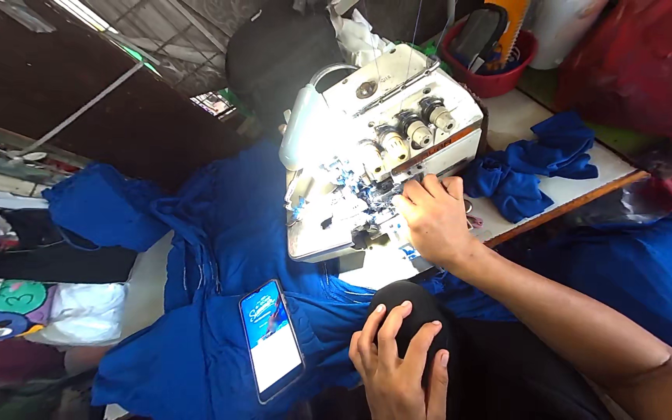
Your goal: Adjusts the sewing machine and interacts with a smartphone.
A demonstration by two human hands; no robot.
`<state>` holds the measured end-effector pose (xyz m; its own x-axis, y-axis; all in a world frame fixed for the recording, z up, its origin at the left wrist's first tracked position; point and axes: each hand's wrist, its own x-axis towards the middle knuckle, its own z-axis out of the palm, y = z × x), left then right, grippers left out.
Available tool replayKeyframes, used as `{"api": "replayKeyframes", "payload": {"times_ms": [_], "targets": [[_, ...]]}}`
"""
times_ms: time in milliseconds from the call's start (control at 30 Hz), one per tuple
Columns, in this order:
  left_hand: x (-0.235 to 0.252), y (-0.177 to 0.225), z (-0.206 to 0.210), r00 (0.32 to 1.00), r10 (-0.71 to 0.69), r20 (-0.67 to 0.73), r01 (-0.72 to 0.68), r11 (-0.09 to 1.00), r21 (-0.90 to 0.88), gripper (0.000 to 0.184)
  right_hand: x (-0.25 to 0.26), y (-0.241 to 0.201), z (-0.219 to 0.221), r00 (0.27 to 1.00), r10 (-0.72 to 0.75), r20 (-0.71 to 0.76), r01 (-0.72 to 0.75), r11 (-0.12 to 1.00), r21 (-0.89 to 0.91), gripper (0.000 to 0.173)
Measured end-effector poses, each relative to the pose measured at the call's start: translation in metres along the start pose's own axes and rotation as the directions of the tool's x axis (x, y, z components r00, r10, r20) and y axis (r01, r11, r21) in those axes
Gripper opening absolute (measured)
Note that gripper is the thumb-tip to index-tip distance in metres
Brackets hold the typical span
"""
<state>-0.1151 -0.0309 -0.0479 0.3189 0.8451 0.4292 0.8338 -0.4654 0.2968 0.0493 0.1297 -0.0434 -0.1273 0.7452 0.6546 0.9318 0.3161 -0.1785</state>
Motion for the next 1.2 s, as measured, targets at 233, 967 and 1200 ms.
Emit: {"api": "replayKeyframes", "payload": {"times_ms": [233, 967, 1200], "targets": [[-0.001, -0.003, 0.002, 1.0, 0.017, -0.019, -0.017, 1.0, -0.001, 0.032, 0.005, -0.007, -0.001, 1.0, -0.026, 0.012, 0.027, 1.0, -0.005, 0.005], [0.129, -0.006, -0.072, 0.959, 0.203, -0.2, -0.284, 0.645, -0.709, 0.025, 0.0, 0.033, -0.142, 0.992, 0.057, -0.11, 0.039, 0.7, 0.713, 0.011], [0.109, 0.01, -0.088, 0.945, 0.276, -0.176, -0.3, 0.515, -0.803, 0.023, 0.0, 0.018, -0.12, 0.996, 0.044, -0.083, 0.08, 0.072, 0.994, 0.012]]}}
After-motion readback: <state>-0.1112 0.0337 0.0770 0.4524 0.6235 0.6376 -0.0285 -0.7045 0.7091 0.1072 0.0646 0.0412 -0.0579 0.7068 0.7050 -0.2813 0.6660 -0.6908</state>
